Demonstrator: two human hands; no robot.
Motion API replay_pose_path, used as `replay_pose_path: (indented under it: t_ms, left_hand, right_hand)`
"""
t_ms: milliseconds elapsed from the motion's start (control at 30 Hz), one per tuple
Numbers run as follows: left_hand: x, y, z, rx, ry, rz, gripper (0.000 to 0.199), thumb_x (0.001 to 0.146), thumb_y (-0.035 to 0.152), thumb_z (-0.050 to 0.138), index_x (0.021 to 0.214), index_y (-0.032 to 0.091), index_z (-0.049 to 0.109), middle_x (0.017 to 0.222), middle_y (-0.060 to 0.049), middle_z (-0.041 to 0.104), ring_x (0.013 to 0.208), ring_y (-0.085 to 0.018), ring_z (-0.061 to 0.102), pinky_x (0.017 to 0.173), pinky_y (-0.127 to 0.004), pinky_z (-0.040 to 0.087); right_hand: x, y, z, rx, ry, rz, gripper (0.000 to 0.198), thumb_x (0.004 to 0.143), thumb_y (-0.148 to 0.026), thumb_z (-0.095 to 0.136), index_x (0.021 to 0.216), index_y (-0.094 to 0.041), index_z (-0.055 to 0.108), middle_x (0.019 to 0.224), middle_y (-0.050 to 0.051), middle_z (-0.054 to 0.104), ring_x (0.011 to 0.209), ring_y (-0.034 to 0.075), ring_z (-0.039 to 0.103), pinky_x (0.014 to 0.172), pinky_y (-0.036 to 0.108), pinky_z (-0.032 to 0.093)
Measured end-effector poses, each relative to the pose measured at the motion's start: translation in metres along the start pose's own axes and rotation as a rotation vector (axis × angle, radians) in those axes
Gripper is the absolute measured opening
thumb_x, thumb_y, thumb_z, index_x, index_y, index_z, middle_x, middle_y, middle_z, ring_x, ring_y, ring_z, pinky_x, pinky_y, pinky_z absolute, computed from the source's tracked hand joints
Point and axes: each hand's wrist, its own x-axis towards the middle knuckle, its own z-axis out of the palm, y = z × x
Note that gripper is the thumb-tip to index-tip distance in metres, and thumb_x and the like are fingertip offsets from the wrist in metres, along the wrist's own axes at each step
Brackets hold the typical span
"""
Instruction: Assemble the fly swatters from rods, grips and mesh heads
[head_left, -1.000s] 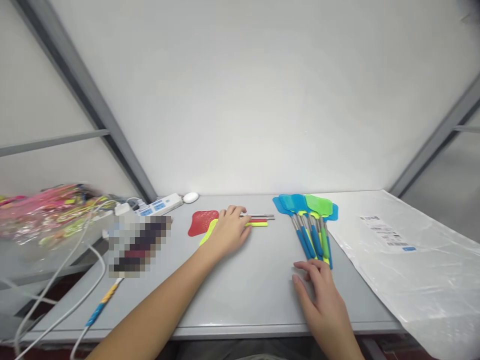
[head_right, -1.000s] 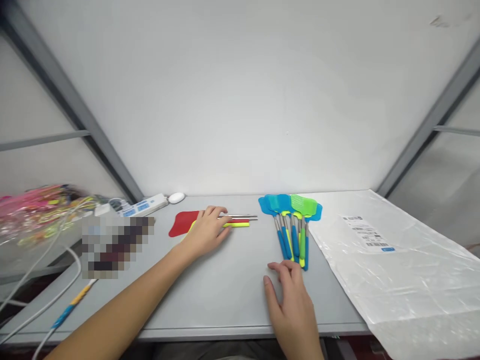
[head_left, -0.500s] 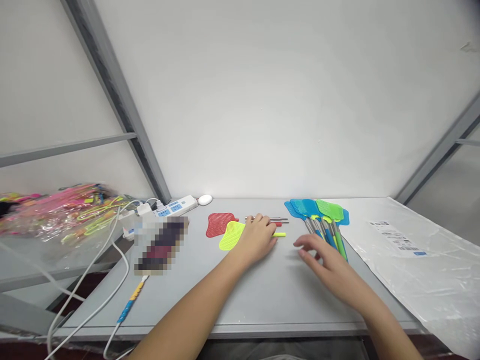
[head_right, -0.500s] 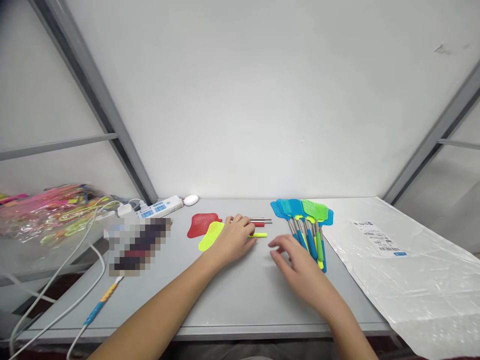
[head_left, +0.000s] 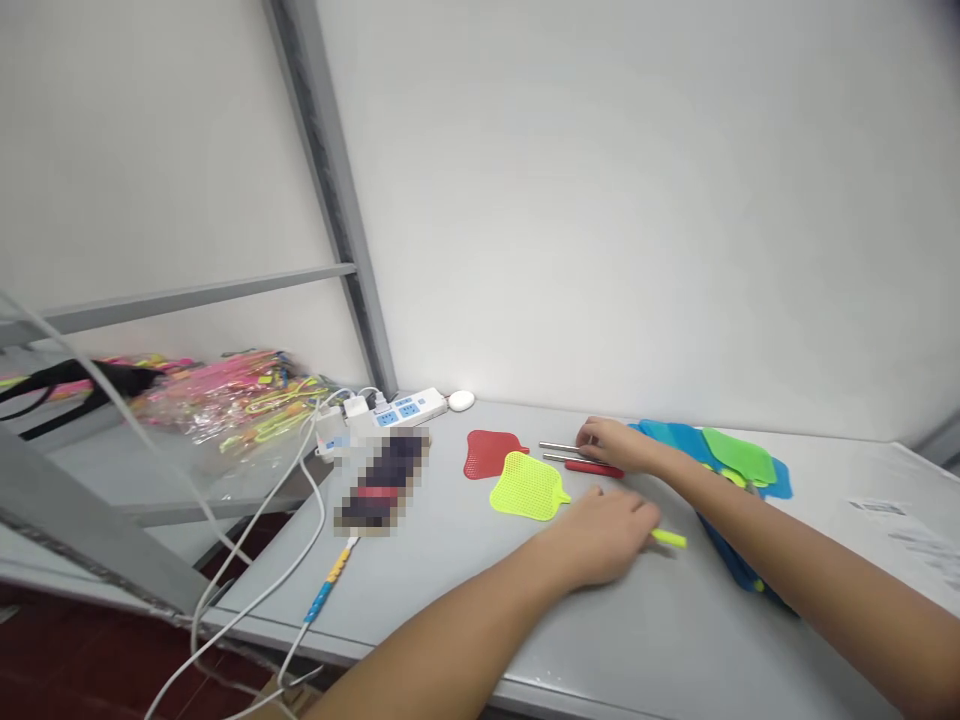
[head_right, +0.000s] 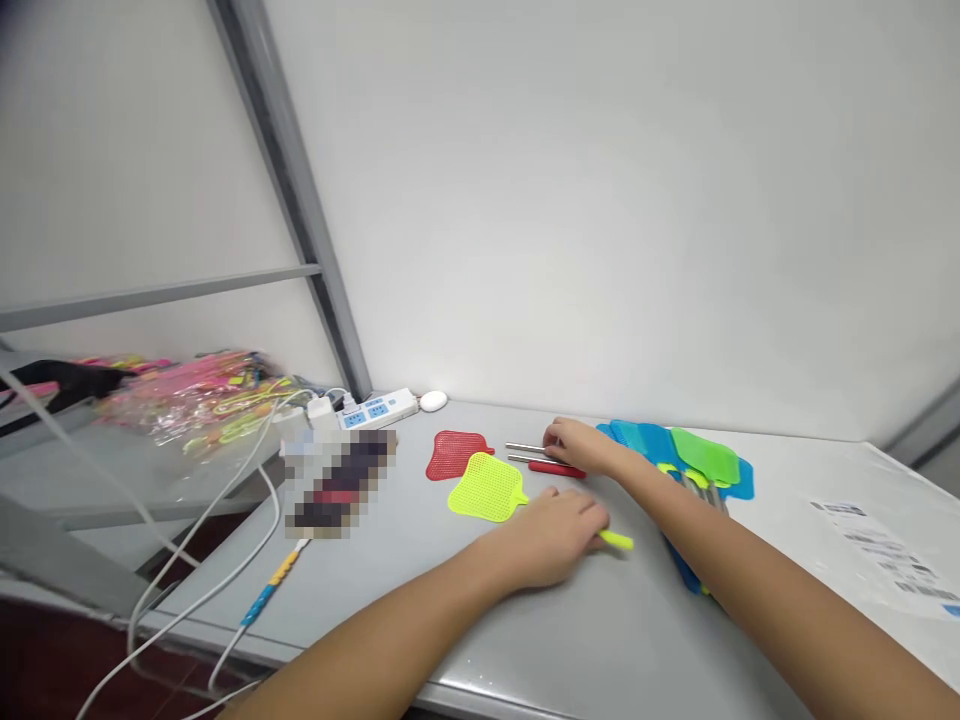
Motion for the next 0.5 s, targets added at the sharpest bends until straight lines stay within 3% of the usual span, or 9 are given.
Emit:
replay_pose_path:
  t_ms: [100,200,300,400,500]
  left_hand:
    - [0.000,0.007,0.000,-0.129,-0.040,-0.003,0.021,0.100,0.030,0.031,0.105,0.020,0.048,0.100,-0.004,0.066,0.077,-0.017,0.061,0.063,-0.030,0.039]
    - [0.000,0.009,-0.006,-0.236,-0.070,-0.079,0.035,0.100,0.044,0.023,0.108,0.020,0.048,0.092,-0.006,0.068,0.071,-0.022,0.063,0.054,-0.030,0.033]
    - [0.000,0.007,-0.015,-0.268,-0.114,-0.153,0.052,0.094,0.064,0.022,0.101,0.022,0.053,0.079,-0.006,0.067,0.068,-0.025,0.063,0.053,-0.029,0.030]
    - [0.001,0.000,-0.023,-0.283,-0.096,-0.164,0.061,0.088,0.075,0.024,0.090,0.022,0.055,0.067,-0.003,0.062,0.065,-0.023,0.061,0.053,-0.028,0.028]
    - [0.000,-0.006,-0.026,-0.295,-0.011,-0.135,0.064,0.084,0.079,0.028,0.081,0.021,0.055,0.066,-0.002,0.059,0.063,-0.020,0.057,0.053,-0.028,0.025]
  right_hand:
    - [0.011,0.011,0.004,-0.005,-0.009,-0.013,0.026,0.089,-0.034,0.064,0.110,-0.020,0.062,0.112,0.008,0.064,0.095,0.020,0.062,0.082,0.039,0.053]
    - [0.016,0.019,-0.003,-0.020,0.052,0.017,0.015,0.090,-0.030,0.056,0.091,-0.018,0.065,0.093,0.007,0.068,0.080,0.018,0.062,0.073,0.030,0.048]
    - [0.002,0.025,-0.021,-0.053,0.172,0.059,0.020,0.092,-0.030,0.045,0.101,-0.019,0.059,0.091,0.008,0.069,0.077,0.020,0.061,0.067,0.030,0.044]
    - [-0.046,0.031,-0.044,-0.089,0.277,0.105,0.027,0.096,-0.038,0.038,0.108,-0.020,0.053,0.086,0.008,0.068,0.072,0.021,0.062,0.064,0.031,0.043]
    - [-0.124,0.038,-0.056,-0.137,0.411,0.105,0.027,0.094,-0.049,0.046,0.094,-0.025,0.058,0.070,0.004,0.066,0.054,0.016,0.058,0.050,0.028,0.040]
